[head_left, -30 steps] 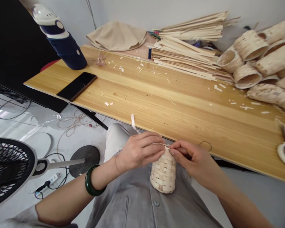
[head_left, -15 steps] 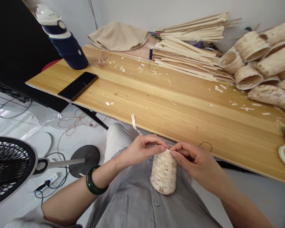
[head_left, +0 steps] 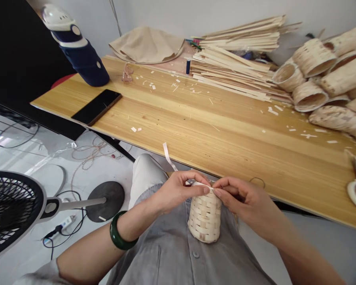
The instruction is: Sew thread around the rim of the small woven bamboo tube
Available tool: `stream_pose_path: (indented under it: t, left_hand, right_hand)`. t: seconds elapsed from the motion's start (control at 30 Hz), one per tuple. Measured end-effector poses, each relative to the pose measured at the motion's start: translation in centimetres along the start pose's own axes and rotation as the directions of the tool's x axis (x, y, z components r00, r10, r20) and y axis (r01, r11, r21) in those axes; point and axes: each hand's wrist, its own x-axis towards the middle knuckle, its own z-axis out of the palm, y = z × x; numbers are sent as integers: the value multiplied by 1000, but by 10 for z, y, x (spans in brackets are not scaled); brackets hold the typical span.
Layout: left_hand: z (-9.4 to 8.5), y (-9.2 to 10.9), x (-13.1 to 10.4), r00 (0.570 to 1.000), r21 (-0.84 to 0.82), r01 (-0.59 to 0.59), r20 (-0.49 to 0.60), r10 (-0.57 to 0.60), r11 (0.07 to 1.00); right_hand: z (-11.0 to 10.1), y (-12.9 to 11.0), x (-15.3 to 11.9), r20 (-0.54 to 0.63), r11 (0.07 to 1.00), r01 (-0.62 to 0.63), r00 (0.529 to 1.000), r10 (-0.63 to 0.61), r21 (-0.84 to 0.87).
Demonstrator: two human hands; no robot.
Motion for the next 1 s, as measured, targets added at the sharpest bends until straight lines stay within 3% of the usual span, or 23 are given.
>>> stream_pose_path:
  t: [0.13,0.3,0.47,0.7,1.0]
  left_hand:
    - [0,1,0,1000,-16,18,-18,-18,1000]
    - [1,-1,1,998,-68,53,-43,-56,996]
    - [3,-4,2,996,-122,67,-58,-75,990]
    - [3,-6,2,999,-115,9,-39,-14,993]
    - [2,-6,1,999,-102,-41,-8,41,994]
  right_hand:
    - [-10,8,-2,-71,998,47,996,-44,38]
    - [-25,15,-4,-103,983,111,987,-127,-148]
    - [-26,7,0,-122,948,197,965,-233,-250]
    - [-26,4,14,14,793,440,878,-479,-423]
    - [-28,2,14,93,749,476,865,-493,-461]
